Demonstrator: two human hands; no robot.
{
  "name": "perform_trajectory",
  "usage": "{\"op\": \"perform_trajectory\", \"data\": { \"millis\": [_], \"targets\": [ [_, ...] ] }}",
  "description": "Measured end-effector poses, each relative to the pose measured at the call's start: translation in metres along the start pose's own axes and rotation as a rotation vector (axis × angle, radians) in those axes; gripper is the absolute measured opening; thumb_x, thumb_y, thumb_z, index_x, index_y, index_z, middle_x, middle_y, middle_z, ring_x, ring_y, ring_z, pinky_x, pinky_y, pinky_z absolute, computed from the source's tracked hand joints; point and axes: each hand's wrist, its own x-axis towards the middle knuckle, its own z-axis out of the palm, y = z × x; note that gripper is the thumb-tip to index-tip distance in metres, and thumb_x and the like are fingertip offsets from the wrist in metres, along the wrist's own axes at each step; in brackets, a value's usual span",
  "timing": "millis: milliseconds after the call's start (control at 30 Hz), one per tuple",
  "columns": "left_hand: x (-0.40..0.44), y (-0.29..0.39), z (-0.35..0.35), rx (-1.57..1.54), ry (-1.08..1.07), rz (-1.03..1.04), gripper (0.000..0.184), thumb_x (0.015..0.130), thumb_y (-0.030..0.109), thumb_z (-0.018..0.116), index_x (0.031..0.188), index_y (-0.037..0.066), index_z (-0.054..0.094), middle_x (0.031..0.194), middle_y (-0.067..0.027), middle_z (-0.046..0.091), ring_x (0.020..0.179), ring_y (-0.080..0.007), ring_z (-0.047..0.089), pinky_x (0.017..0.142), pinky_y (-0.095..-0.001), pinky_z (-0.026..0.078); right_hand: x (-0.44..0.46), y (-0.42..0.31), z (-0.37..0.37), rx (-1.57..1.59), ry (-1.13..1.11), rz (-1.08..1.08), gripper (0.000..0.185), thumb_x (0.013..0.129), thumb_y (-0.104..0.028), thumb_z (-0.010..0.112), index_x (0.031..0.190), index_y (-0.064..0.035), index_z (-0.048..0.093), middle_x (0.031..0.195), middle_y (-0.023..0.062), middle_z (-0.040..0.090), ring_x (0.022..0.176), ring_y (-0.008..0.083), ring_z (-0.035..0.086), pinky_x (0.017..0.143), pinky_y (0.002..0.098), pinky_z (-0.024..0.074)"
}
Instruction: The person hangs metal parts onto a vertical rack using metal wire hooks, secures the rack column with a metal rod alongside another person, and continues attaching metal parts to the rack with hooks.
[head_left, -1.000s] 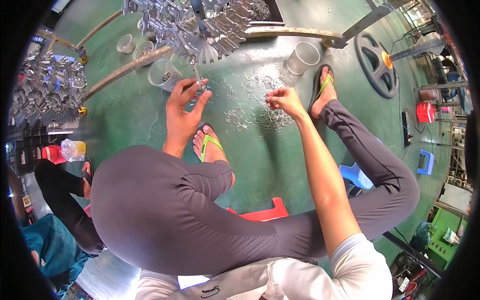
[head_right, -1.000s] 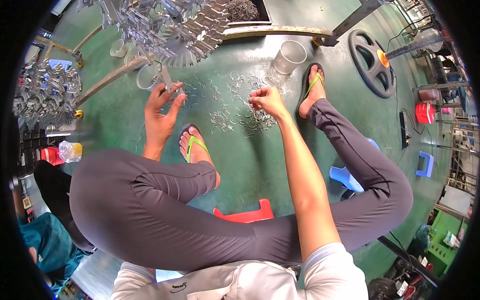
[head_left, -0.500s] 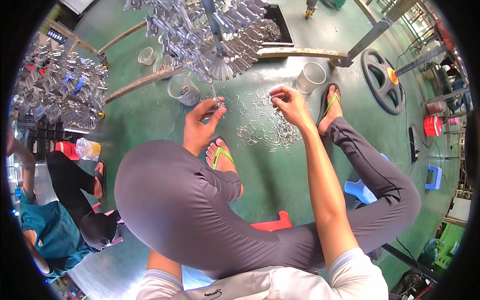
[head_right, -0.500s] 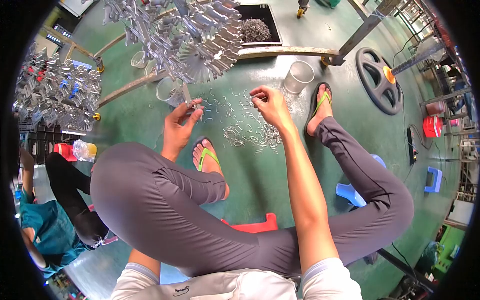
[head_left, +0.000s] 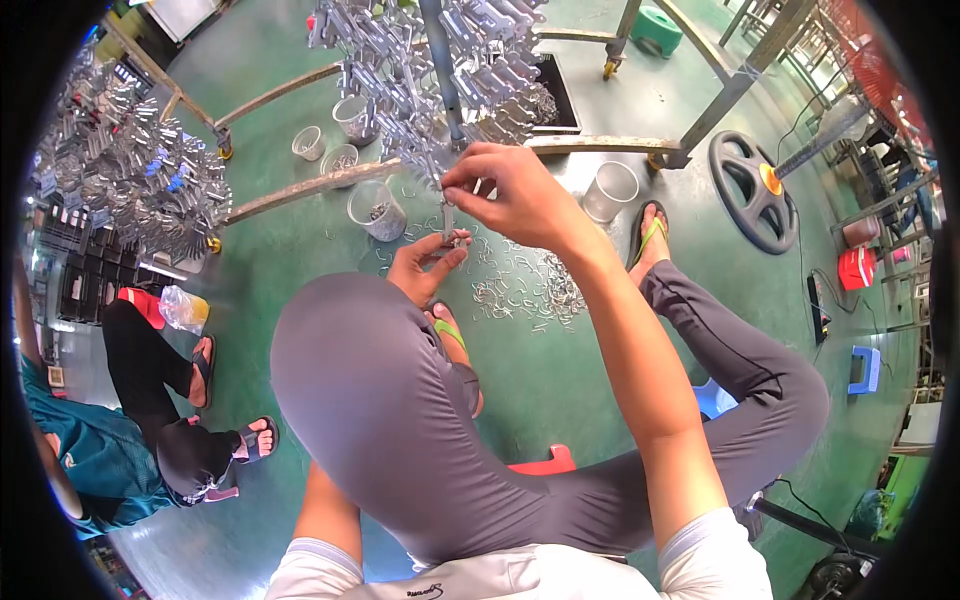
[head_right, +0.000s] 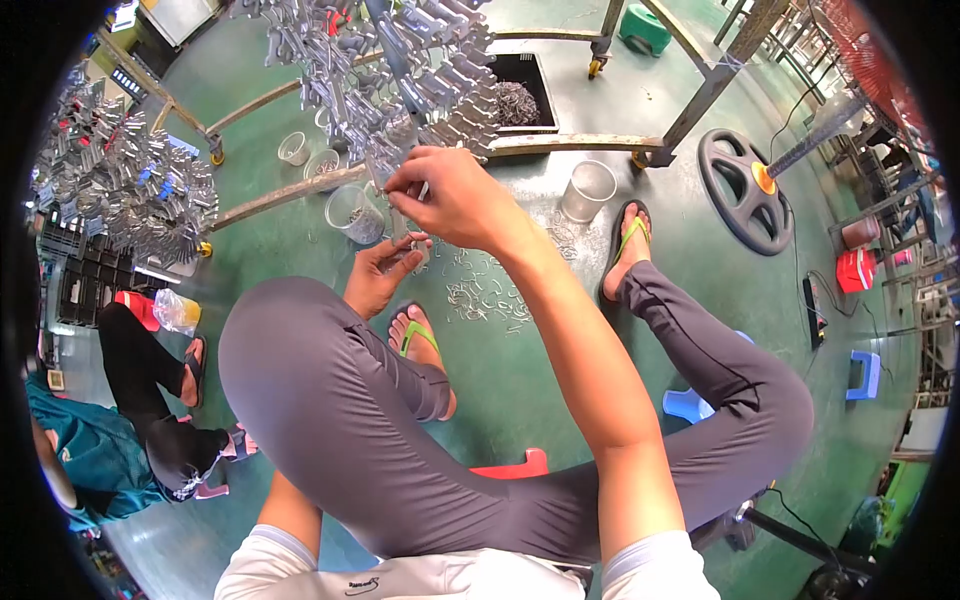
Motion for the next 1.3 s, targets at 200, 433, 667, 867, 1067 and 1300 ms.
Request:
{"op": "perform_trajectory", "data": {
  "millis": [200, 433, 667, 867, 1067, 1300],
  "targets": [
    [-0.006, 0.006, -0.003, 0.082, -0.021, -0.007, 0.033, 0.1, 0.013, 0.071, 0.13, 0.0, 0.067, 0.122, -0.0047, 0.071, 0.112, -0.0119, 0.063, 0.1, -0.0321, 0.05, -0.002, -0.015, -0.009, -0.004, 0.035, 0.029, 0.018, 0.092, -0.015, 0.074, 0.103, -0.0011, 0.076, 0.097, 0.01, 0.071, 0.085, 0.0202, 0.07, 0.075, 0.0321, 0.0562],
    [-0.011, -0.014, -0.007, 0.055, 0.032, 0.014, 0.033, 0.101, 0.013, 0.069, 0.131, -0.001, 0.067, 0.125, -0.0052, 0.07, 0.112, -0.0126, 0.063, 0.098, -0.0292, 0.049, -0.033, 0.037, -0.011, -0.127, 0.149, 0.288, 0.028, 0.081, -0.007, 0.071, 0.107, -0.0004, 0.075, 0.091, 0.0183, 0.076, 0.084, 0.0296, 0.075, 0.078, 0.0391, 0.0589],
    [-0.016, -0.025, -0.009, -0.108, 0.072, 0.158, 0.035, 0.101, 0.01, 0.068, 0.134, -0.002, 0.065, 0.129, -0.0095, 0.069, 0.114, -0.0177, 0.066, 0.087, -0.0287, 0.051, -0.204, 0.231, 0.036, -0.569, -0.256, 0.815, 0.018, 0.075, -0.003, 0.069, 0.091, -0.0009, 0.078, 0.086, 0.021, 0.075, 0.086, 0.0368, 0.074, 0.08, 0.0442, 0.0583],
    [-0.012, -0.019, -0.012, -0.073, 0.103, 0.071, 0.035, 0.098, 0.009, 0.073, 0.13, -0.003, 0.066, 0.13, -0.0121, 0.068, 0.116, -0.0202, 0.066, 0.098, -0.0324, 0.053, -0.267, 0.228, 0.044, -0.388, -0.294, 0.583, 0.036, 0.082, -0.001, 0.065, 0.115, -0.0122, 0.076, 0.13, 0.0153, 0.064, 0.116, 0.0348, 0.064, 0.101, 0.0427, 0.0516],
    [-0.012, -0.02, -0.004, -0.043, 0.119, 0.13, 0.036, 0.102, 0.017, 0.068, 0.133, -0.001, 0.065, 0.122, -0.0126, 0.072, 0.114, -0.018, 0.066, 0.095, -0.0294, 0.05, -0.286, 0.273, 0.03, -0.375, -0.305, 0.554, 0.057, 0.078, 0.005, 0.057, 0.128, -0.017, 0.072, 0.143, 0.0077, 0.056, 0.124, 0.0366, 0.058, 0.108, 0.0452, 0.0485],
    [-0.007, -0.022, -0.006, -0.053, 0.138, 0.074, 0.037, 0.1, 0.013, 0.07, 0.132, -0.005, 0.065, 0.13, -0.0129, 0.068, 0.117, -0.0217, 0.066, 0.097, -0.0334, 0.052, -0.276, 0.256, 0.012, -0.401, -0.328, 0.752, 0.062, 0.075, 0.008, 0.055, 0.131, -0.0144, 0.071, 0.14, 0.0121, 0.058, 0.125, 0.0352, 0.06, 0.106, 0.0431, 0.0496]
  ]
}}
